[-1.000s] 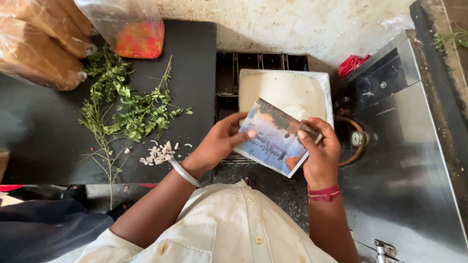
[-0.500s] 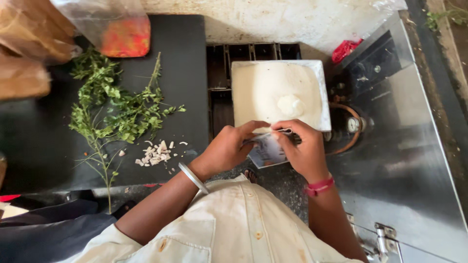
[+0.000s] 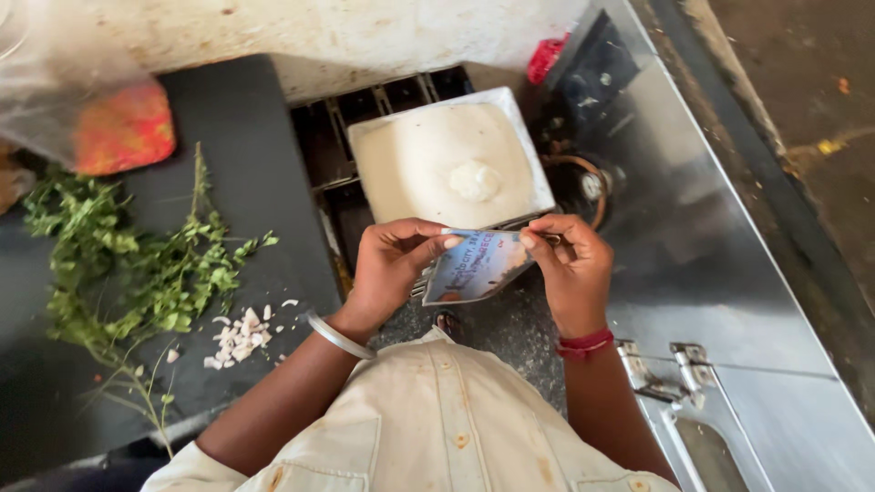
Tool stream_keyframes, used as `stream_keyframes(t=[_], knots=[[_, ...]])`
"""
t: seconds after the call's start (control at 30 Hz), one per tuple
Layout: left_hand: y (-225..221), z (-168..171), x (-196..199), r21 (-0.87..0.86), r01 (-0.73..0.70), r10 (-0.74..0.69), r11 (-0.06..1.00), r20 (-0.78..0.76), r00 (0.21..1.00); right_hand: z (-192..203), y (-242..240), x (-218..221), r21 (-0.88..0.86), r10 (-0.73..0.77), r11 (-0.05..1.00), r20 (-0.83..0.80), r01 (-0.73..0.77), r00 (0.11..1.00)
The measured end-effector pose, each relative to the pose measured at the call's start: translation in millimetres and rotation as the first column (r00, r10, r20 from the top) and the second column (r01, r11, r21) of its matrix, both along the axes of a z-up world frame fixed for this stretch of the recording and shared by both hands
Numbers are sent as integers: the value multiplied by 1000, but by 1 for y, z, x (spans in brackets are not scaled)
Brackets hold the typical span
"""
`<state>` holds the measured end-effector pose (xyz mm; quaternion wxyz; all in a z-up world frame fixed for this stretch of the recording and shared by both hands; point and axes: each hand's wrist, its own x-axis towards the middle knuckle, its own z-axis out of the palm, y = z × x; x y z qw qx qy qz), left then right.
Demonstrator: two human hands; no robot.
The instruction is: The person handles a newspaper flyer, picks up bread rolls and places them into a clear plastic bag, and then opens a large metal industrial oven door.
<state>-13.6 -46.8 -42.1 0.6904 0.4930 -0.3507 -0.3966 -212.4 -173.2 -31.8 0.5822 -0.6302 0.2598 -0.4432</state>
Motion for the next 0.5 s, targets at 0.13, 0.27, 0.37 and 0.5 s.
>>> stream_keyframes(t=[0.13, 0.27, 0.37, 0.5], knots=[[-11, 5, -9, 34, 63, -66, 997, 101, 993, -3, 3, -24, 2, -48, 999, -18, 48, 999], [-27, 5, -21, 116, 135, -149, 984, 119, 982, -7, 8, -49, 44, -114, 992, -26, 115, 993], [-36, 1, -31, 95, 230, -239, 968, 89, 967, -10, 16, -63, 20, -204, 979, -18, 205, 979], [-48, -1, -39, 67, 338, -341, 939, 35, 940, -14, 25, -80, 75, -266, 957, -140, 279, 954]])
